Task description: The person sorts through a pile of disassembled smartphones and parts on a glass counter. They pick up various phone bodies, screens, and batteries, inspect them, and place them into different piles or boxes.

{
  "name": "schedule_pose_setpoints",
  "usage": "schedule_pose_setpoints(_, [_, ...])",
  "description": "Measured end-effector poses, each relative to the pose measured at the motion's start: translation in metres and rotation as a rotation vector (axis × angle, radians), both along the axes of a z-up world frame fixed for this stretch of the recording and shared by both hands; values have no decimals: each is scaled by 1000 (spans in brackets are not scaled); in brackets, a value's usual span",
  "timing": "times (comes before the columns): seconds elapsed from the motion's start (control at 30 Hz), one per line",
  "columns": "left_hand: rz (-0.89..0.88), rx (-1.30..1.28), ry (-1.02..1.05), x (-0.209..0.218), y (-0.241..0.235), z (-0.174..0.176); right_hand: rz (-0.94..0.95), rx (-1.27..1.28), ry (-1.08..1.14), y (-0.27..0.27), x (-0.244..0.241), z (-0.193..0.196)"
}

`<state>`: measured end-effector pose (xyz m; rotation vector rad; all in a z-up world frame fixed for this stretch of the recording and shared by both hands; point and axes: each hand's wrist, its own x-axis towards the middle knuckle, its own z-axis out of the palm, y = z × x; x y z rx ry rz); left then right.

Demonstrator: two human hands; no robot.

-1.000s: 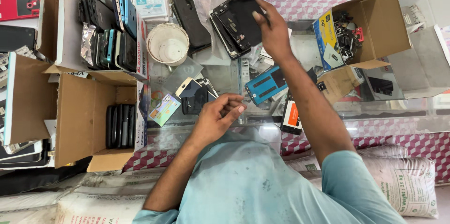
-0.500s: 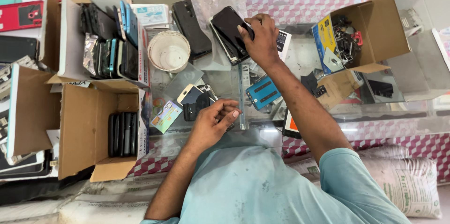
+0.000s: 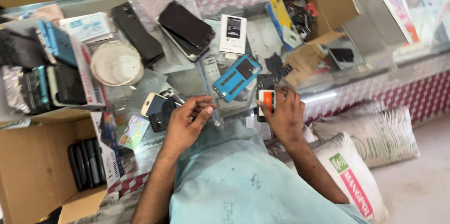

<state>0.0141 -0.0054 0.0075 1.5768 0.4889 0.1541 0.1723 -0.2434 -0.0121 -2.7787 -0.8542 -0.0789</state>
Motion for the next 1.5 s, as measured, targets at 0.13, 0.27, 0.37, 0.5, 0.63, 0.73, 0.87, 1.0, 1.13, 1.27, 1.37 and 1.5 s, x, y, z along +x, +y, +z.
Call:
schedule_pose_setpoints(0.13, [-110, 22, -136, 12, -13, -1, -71, 30, -1, -7, -15, -12])
schedule_pose_setpoints(0.27, [-176, 38, -127, 23, -25, 2, -135, 76, 177, -7, -12, -18])
schedule_pose_setpoints(0.37, [-202, 20, -101, 28, -31, 3, -155, 177, 264, -10, -1, -23])
schedule_pose_setpoints(0.5, [-213, 58, -113, 27, -34, 2, -90, 346, 350, -18, 12, -23])
schedule_pose_setpoints(0.63, [-215, 103, -88, 26, -40, -4, -209, 235, 544, -16, 7, -26])
schedule_pose_setpoints(0.73, [-241, 108, -50, 28, -44, -8, -154, 121, 327, -15, 0, -27])
schedule_pose_setpoints(0.87, [-279, 112, 57, 30, -50, -13, -94, 118, 287, -15, -2, -28])
schedule_pose_setpoints(1.0, [-316, 158, 64, 35, -56, -16, -85, 218, 302, -16, 8, -29])
schedule_pose_setpoints(1.13, [-332, 124, 108, 38, -61, -18, -170, 296, 557, -14, 8, -28])
schedule_pose_setpoints(1.27, [-344, 110, 48, 40, -62, -23, -88, 558, 516, -14, -5, -18])
schedule_pose_setpoints(1.37, [-298, 69, -121, 45, -63, -27, -8, 704, 329, -14, -22, 3])
schedule_pose_setpoints(1.5, [-256, -314, -568, 52, -73, -26, 168, 619, -51, 8, -53, 26])
